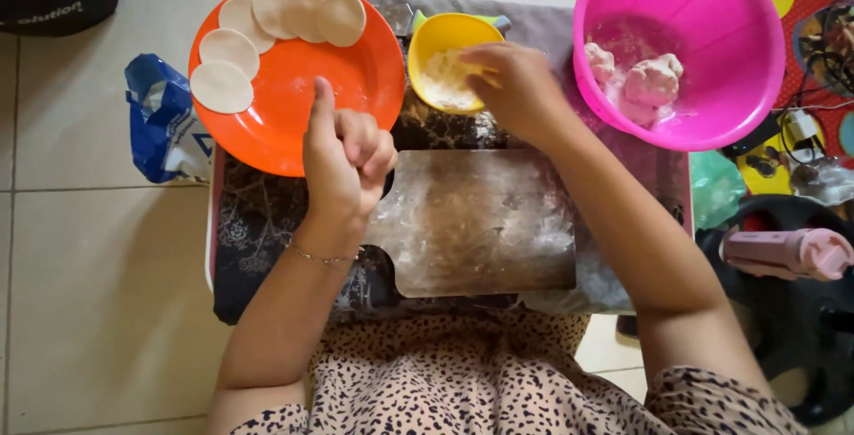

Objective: Rolling out dough with a rolling pin and cutting it into circular shapes using a metal cutter on a board.

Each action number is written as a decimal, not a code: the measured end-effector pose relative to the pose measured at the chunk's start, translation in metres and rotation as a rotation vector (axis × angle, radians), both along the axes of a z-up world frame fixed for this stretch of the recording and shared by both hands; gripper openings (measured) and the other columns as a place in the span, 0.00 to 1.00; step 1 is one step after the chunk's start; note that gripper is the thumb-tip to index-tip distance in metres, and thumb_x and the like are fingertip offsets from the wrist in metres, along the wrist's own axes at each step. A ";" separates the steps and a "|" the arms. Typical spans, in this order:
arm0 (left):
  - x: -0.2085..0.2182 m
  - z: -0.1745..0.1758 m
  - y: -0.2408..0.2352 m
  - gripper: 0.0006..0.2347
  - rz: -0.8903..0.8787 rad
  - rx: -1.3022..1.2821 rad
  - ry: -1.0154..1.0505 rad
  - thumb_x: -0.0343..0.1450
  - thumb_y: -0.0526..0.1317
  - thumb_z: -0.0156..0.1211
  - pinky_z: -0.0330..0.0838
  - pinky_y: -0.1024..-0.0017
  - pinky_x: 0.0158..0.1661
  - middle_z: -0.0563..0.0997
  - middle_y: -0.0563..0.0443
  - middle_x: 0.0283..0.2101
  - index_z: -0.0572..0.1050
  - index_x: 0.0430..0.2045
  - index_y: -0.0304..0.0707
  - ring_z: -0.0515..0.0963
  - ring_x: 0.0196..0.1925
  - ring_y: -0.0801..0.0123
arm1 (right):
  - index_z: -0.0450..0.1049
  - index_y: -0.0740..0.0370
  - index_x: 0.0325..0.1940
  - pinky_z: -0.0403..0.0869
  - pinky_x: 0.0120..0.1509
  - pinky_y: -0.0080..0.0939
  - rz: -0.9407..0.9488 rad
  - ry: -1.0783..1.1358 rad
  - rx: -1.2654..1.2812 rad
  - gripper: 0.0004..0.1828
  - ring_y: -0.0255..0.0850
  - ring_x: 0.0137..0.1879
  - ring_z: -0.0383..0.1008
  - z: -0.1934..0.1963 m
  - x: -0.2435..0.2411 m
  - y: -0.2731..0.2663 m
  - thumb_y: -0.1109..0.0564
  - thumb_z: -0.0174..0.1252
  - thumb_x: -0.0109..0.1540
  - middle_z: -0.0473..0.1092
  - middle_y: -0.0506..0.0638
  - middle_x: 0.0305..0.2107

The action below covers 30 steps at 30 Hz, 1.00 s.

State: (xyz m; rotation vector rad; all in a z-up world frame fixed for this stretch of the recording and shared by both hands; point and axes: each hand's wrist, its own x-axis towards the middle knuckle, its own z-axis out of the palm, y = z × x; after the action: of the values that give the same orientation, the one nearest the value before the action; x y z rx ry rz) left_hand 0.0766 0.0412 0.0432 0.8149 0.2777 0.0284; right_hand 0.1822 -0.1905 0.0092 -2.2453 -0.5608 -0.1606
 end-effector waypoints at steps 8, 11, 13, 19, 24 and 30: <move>0.006 -0.011 0.014 0.24 -0.101 -0.331 -0.077 0.72 0.55 0.46 0.39 0.77 0.14 0.52 0.59 0.09 0.56 0.04 0.46 0.49 0.09 0.78 | 0.71 0.64 0.31 0.72 0.47 0.46 0.592 -0.307 -0.295 0.04 0.45 0.39 0.75 0.021 0.018 0.047 0.66 0.60 0.56 0.74 0.50 0.32; 0.004 -0.009 0.013 0.24 -0.058 -0.278 -0.089 0.72 0.55 0.46 0.42 0.77 0.14 0.54 0.58 0.09 0.57 0.05 0.45 0.52 0.09 0.77 | 0.80 0.72 0.40 0.74 0.50 0.48 0.528 -0.187 -0.315 0.11 0.54 0.45 0.78 0.006 0.021 0.039 0.69 0.57 0.55 0.79 0.57 0.45; 0.002 -0.009 0.009 0.12 -0.005 0.398 -0.211 0.71 0.44 0.52 0.56 0.76 0.20 0.66 0.56 0.16 0.69 0.19 0.37 0.61 0.16 0.76 | 0.80 0.71 0.38 0.75 0.53 0.48 0.539 -0.178 -0.350 0.11 0.53 0.48 0.79 0.004 0.020 0.035 0.69 0.56 0.54 0.79 0.57 0.45; 0.013 -0.038 -0.019 0.21 -0.093 1.711 -0.306 0.68 0.39 0.66 0.73 0.59 0.26 0.80 0.47 0.25 0.71 0.56 0.37 0.78 0.23 0.56 | 0.79 0.71 0.42 0.74 0.44 0.48 0.474 -0.078 -0.326 0.16 0.55 0.38 0.76 0.010 0.006 0.034 0.72 0.53 0.53 0.78 0.60 0.39; 0.034 -0.049 -0.023 0.09 0.049 1.829 -0.401 0.67 0.41 0.68 0.74 0.58 0.26 0.79 0.45 0.23 0.75 0.31 0.37 0.79 0.22 0.53 | 0.77 0.72 0.54 0.73 0.38 0.48 0.407 -0.054 -0.327 0.22 0.54 0.36 0.77 0.019 -0.003 0.039 0.72 0.54 0.55 0.77 0.58 0.37; 0.033 -0.035 -0.028 0.14 0.097 1.779 -0.573 0.65 0.35 0.68 0.74 0.63 0.31 0.84 0.48 0.33 0.78 0.44 0.35 0.81 0.29 0.59 | 0.81 0.64 0.42 0.71 0.34 0.42 0.315 0.164 -0.343 0.07 0.42 0.27 0.68 0.005 0.021 0.022 0.62 0.60 0.62 0.76 0.50 0.27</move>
State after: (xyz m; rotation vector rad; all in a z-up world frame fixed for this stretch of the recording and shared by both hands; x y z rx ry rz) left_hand 0.1101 0.0132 0.0086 2.4814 -0.3726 0.6646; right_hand 0.2031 -0.1685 0.0144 -2.4286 -0.8968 0.2978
